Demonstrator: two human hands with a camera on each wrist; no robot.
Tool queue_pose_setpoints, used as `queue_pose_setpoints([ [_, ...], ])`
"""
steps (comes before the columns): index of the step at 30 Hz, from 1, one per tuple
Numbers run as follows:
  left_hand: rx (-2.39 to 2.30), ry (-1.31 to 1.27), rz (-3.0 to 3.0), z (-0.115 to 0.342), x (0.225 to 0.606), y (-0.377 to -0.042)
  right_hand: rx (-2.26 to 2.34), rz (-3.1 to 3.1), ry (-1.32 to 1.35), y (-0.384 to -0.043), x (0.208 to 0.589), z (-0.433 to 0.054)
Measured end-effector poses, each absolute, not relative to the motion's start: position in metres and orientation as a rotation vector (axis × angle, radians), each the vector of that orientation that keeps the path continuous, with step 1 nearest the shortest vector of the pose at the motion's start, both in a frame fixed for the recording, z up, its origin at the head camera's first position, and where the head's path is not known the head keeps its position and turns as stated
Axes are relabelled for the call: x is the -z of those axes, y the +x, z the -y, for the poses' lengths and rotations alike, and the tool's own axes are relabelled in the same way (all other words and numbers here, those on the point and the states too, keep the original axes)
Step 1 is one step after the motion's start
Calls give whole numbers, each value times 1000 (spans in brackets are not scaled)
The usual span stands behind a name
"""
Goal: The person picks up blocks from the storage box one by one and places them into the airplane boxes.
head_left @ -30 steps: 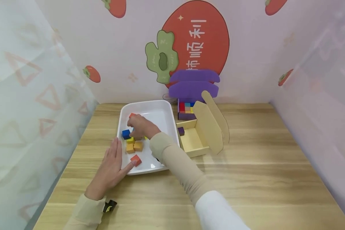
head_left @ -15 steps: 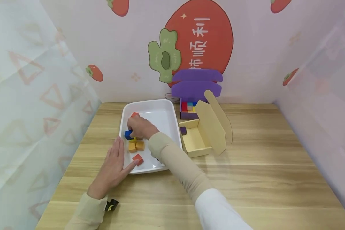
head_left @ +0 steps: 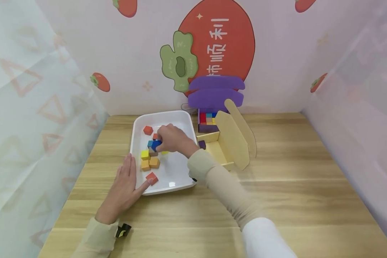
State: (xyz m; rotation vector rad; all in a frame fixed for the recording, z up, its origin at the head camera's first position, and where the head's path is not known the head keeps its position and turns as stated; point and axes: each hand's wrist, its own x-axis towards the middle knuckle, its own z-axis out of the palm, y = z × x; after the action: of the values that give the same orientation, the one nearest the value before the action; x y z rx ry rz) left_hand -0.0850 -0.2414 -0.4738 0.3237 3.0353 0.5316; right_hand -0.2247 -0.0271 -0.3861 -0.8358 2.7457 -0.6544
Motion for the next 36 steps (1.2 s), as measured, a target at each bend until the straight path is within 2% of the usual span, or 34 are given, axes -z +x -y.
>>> queue_pose_setpoints([
  [10,-523,310,-3040,241,476,-86,960,-2928,-402,-209,384,-56],
  [16,-565,325,-3038,241,479,-88,1072,-3077,-89,-194,393,-89],
  [23,-532,310,-3025,240,475,-88,1104,-3205,75,-185,419,-99],
  [30,-532,312,-3022,241,476,-88,758,-3342,97,-189,447,-97],
  [36,-536,307,-3023,242,476,-89,753,-3274,173,-194,464,-96],
])
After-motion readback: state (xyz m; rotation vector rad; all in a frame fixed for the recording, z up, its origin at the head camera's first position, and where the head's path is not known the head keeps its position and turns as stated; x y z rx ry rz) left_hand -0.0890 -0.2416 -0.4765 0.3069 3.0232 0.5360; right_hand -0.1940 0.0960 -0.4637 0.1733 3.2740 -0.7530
